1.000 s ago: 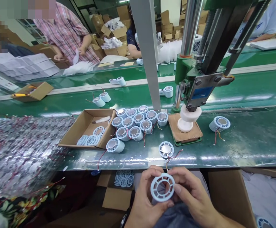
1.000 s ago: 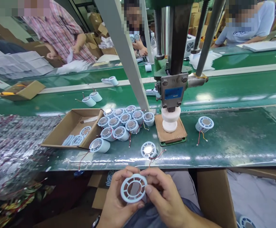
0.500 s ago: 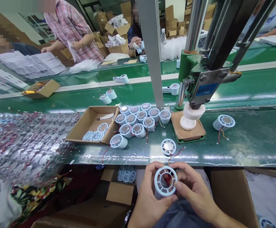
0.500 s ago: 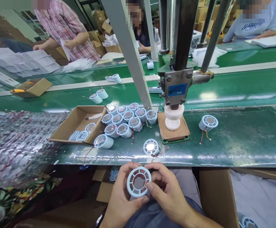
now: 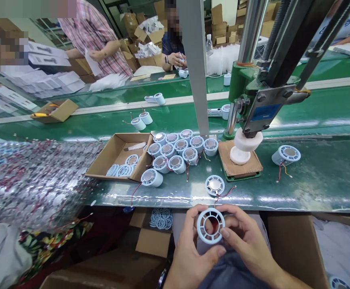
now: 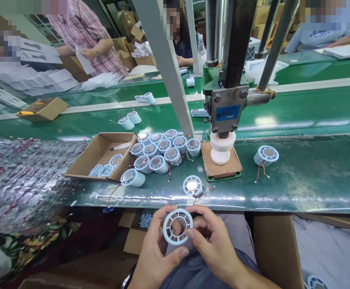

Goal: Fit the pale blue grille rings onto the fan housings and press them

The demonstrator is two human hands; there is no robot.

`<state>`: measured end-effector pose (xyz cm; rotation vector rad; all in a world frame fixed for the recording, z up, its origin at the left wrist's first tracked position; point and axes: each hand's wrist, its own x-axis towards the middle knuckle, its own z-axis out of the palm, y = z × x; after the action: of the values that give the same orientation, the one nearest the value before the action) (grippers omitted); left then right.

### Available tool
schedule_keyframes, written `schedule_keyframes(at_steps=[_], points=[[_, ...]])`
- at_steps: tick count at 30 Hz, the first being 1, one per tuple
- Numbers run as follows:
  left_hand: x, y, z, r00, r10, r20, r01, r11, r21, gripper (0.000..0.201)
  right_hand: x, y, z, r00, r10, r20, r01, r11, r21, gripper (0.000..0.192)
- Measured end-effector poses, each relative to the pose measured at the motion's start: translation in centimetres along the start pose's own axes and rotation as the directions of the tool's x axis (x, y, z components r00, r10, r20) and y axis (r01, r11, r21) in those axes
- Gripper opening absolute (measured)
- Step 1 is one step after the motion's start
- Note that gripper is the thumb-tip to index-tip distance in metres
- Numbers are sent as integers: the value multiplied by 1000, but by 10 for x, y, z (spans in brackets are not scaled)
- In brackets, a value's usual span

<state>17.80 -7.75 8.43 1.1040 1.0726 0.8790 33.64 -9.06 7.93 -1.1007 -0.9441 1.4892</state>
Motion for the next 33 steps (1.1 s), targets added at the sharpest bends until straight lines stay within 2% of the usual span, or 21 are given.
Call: schedule_keyframes(at_steps=[7, 9, 11, 15, 20, 22, 23, 24, 26, 27, 28, 30, 33], points=[[-1, -3, -5, 999, -2, -50, 2, 1000, -8, 55, 1, 1, 1, 999, -35, 5, 35, 999, -27, 38], [0, -6, -11, 998, 30, -59, -28, 999, 39, 49, 1, 1, 1, 999, -33, 15, 34, 999, -38, 37], [2, -10, -19, 993, 108, -40, -100, 981, 165, 48, 2, 3, 0, 1000, -31, 8, 31, 995, -93, 36], [13, -11, -30, 975, 186, 121, -221, 834, 506, 60, 7, 5, -3, 999, -34, 27, 40, 961, -274, 32], [27, -12, -34, 907, 362, 214, -412, 665, 623, 71, 17, -1, -5, 988, -106, 110, 145, 876, -460, 29], [33, -12, -38, 883, 408, 230, -451, 605, 657, 69, 21, -4, -8, 975, -178, 135, 223, 808, -544, 29], [36, -12, -40, 881, 421, 217, -445, 583, 680, 67, 23, -5, -10, 958, -256, 126, 279, 745, -606, 29], [40, -11, -43, 884, 431, 183, -424, 569, 704, 64, 26, -5, -13, 927, -360, 103, 330, 658, -676, 29], [50, -7, -46, 889, 451, 82, -357, 569, 740, 57, 35, -3, -19, 821, -568, 61, 375, 456, -807, 34], [57, -4, -45, 884, 466, 41, -337, 575, 746, 54, 41, 0, -22, 775, -629, 62, 372, 376, -849, 42], [64, 0, -43, 878, 479, 25, -336, 577, 744, 50, 47, 3, -25, 755, -651, 77, 369, 326, -871, 52], [78, 8, -35, 873, 480, 83, -381, 566, 731, 46, 61, 12, -28, 764, -633, 122, 382, 291, -877, 69], [95, 16, -15, 899, 379, 221, -409, 544, 733, 49, 77, 28, -30, 781, -610, 133, 383, 301, -873, 75]])
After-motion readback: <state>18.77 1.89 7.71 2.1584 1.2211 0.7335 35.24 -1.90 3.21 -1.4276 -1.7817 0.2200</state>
